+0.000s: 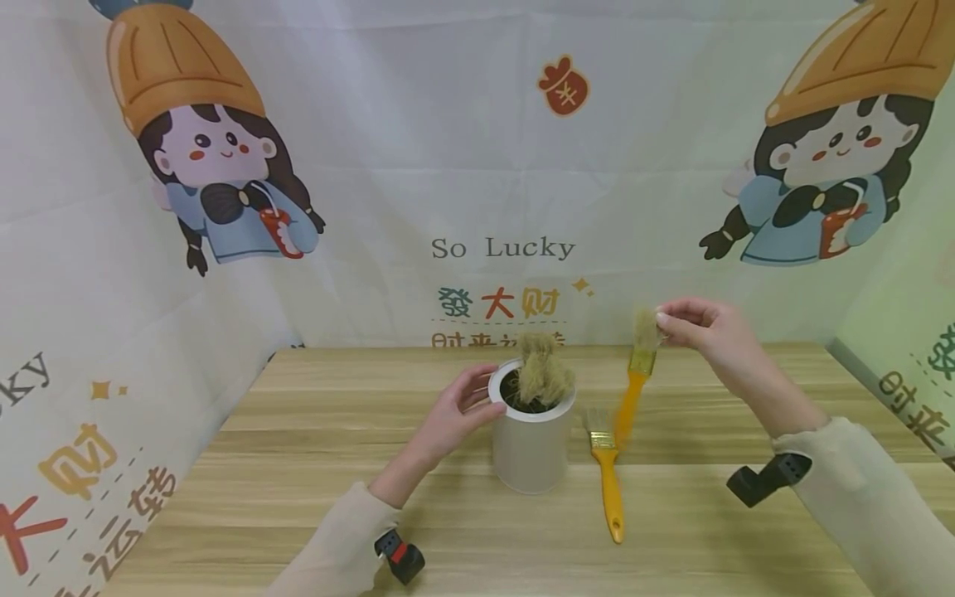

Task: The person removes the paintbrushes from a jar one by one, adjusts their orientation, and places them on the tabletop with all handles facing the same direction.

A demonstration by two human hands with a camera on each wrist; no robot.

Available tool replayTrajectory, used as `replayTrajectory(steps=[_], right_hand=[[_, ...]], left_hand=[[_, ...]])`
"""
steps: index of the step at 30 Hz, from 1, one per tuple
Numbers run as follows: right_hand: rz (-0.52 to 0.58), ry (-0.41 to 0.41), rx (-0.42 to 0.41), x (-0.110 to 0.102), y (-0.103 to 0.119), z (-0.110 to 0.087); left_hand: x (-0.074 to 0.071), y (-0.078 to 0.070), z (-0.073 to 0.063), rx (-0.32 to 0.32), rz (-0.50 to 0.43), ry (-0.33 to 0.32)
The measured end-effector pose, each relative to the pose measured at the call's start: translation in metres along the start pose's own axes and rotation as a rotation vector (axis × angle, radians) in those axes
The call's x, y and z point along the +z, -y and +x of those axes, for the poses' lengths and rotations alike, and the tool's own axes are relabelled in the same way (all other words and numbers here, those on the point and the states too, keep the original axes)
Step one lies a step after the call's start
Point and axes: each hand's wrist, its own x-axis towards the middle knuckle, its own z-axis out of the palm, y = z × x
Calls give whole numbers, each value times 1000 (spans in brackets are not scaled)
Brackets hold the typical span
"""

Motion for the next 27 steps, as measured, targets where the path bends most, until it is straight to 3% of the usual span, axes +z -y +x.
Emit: replayTrajectory(steps=[15,27], right_hand=[[30,177,223,-8,-35,-1],[125,167,315,-9,-66,-3]], left_hand=[[0,-2,0,-7,6,1],[0,-2,0,-10,7,11]])
